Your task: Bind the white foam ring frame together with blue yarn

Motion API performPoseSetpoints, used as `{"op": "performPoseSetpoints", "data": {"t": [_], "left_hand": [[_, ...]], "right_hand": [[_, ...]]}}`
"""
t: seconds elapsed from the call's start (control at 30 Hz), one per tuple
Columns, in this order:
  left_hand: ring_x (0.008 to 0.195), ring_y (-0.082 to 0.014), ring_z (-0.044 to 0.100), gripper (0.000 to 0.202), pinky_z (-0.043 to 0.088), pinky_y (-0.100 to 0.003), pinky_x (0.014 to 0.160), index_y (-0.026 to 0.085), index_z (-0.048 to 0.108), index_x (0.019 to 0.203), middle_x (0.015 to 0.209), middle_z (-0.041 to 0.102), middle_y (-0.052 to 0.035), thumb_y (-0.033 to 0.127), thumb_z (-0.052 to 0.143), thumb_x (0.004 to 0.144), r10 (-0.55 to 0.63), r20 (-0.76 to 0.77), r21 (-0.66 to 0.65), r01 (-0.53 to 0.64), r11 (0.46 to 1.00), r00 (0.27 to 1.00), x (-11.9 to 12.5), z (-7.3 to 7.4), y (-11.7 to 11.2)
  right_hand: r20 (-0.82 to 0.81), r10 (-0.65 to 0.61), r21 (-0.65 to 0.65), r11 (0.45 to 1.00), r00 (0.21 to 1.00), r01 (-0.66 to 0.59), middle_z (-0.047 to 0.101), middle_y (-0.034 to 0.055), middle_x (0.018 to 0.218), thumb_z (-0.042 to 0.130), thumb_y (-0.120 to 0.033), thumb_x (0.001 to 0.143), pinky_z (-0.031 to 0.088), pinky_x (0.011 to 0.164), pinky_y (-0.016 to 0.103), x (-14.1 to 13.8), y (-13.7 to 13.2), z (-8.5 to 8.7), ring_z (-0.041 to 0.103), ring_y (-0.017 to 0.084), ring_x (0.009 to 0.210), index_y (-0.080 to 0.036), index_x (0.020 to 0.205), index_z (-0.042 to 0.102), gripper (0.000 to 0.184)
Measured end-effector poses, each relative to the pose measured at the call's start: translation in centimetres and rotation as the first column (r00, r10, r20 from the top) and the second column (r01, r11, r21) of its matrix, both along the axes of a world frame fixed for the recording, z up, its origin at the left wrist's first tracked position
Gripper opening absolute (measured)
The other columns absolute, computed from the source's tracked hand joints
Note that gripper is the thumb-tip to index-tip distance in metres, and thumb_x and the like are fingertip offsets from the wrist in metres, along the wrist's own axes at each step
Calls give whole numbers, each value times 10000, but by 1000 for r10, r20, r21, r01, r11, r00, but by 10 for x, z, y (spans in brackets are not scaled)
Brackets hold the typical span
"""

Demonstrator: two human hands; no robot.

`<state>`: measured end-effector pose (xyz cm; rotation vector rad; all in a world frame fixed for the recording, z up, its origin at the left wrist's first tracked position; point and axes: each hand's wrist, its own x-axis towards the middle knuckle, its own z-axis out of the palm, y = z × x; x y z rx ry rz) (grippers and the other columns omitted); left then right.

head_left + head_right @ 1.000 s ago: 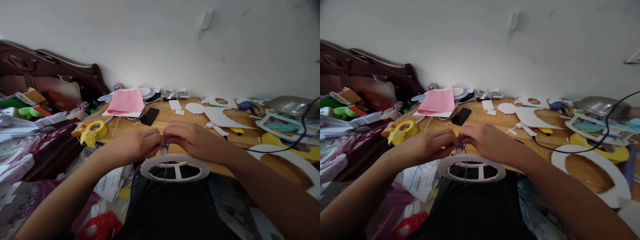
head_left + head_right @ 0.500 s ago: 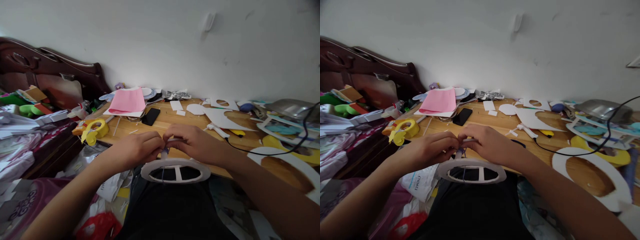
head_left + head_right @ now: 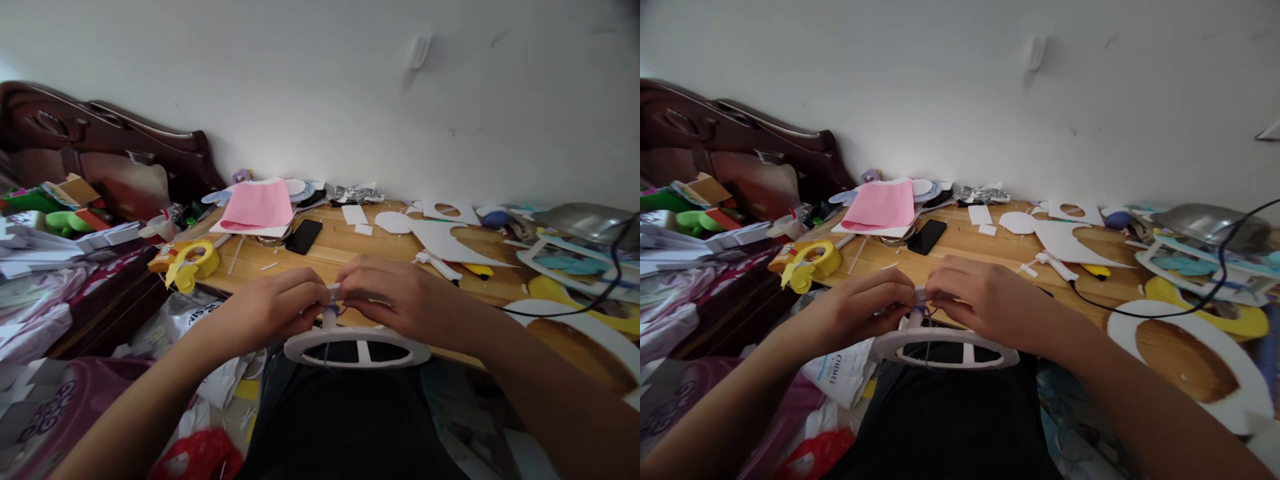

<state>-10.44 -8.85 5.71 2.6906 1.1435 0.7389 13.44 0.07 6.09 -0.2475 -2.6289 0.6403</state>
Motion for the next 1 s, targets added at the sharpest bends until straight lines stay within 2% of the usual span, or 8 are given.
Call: {"op": "performPoseSetpoints", "data": {"t": [0.2,0.33,0.43,0.67,0.83,1.0], "left_hand": [[986,-164,627,158,530,-269,854,153,625,1105,1158,604,-112,140,534,976,2,-11,-9,-2,1000,1000,3,1,-2],[986,-160,619,132,531,-268,852,155,619,1059,1132,597,-104,116,543,958,-20,34,5,20,1000,999,2,-3,1],[988,-164,609,130,532,-275,842,163,613,1042,1108,595,-99,102,551,944,-27,66,30,25,999,997,1,-7,3],[1054,-169,610,148,536,-289,903,163,605,1037,1124,595,-106,72,555,931,-56,118,55,50,997,991,4,-10,6],[982,-159,627,127,555,-285,870,153,632,1033,1094,604,-105,121,534,958,-55,88,-17,57,998,995,4,-10,7],[954,-160,638,186,551,-287,830,176,641,1140,1131,583,-99,210,580,968,13,55,-87,-9,996,998,0,-18,8]], "right_hand": [[67,15,217,976,998,-29,686,78,1108,505,-220,1023,508,792,323,1,2,1,653,193,940,-183,1052,674,176],[77,33,277,959,996,-53,688,84,1064,493,-223,1028,522,774,323,-1,1,1,653,188,896,-164,1025,675,191],[32,43,297,954,999,-51,684,103,1086,475,-214,1032,533,816,334,-4,-1,1,651,196,944,-155,1022,667,202],[22,33,243,969,999,-37,630,120,1204,478,-215,1030,536,864,352,-5,-2,2,629,204,1034,-169,1031,653,182],[85,112,79,990,990,-119,605,90,1196,485,-229,1033,525,888,345,-2,7,-3,608,178,1012,-193,1106,644,179],[70,143,21,989,987,-145,598,91,1179,485,-234,1032,520,903,348,4,15,-11,605,181,1035,-205,1170,637,207]]}}
